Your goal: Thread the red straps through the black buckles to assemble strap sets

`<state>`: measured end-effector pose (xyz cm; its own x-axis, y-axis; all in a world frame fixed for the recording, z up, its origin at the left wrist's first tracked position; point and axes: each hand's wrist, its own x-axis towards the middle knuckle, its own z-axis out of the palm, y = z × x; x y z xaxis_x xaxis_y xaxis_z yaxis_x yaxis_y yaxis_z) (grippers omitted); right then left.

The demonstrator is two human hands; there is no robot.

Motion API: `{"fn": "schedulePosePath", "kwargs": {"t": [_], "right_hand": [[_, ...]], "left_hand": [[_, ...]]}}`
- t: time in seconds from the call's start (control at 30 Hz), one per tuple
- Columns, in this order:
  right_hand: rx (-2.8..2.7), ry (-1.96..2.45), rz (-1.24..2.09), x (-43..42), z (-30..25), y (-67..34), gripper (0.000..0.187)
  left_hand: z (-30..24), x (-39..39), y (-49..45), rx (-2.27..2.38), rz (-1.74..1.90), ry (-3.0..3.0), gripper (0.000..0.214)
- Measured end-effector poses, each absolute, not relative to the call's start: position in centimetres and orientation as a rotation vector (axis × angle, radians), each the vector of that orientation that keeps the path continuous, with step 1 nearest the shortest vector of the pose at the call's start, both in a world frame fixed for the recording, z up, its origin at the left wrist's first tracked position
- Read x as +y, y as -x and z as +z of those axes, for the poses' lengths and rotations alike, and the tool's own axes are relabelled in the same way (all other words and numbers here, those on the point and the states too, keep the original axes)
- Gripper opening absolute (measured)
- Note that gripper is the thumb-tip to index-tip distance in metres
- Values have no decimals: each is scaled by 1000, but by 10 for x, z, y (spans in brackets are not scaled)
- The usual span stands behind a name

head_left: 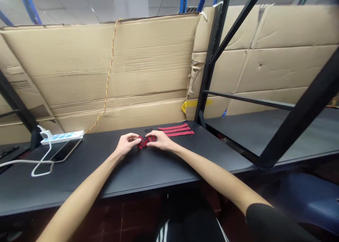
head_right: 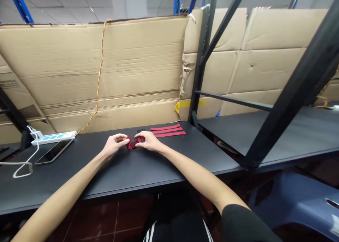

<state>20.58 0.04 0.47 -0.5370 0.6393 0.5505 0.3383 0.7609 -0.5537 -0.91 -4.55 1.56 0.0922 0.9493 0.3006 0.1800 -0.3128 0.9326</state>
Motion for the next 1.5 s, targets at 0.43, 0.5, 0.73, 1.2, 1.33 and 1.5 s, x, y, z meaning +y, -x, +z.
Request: {"fn": "schedulePosePath", "kwargs": {"t": [0.43,0.5,0.73,1.2,1.33,1.5], "right_hand": [[-2266,646,333,-18,2,-194,39],[-2308,647,309,-19,3,-194,37],[-2323,587,420,-22,5,-195,40],[-1673,609,1510,-11,4,-198,43],[-1653,645,1510,-13,4,-198,46],[-1634,643,1599,-13,3,-198,47]], "left_hand": [[12,-55,-6,1206,1180,-1677,30],[12,-55,-6,1219,1160,-1687,31],[9,-52,-5,1159,1125,-1677,31],[14,-50,0,1113,1242,-1598,34],[12,-51,-2,1115,1241,-1562,36],[12,-51,-4,1101,1247,-1541,40]]}}
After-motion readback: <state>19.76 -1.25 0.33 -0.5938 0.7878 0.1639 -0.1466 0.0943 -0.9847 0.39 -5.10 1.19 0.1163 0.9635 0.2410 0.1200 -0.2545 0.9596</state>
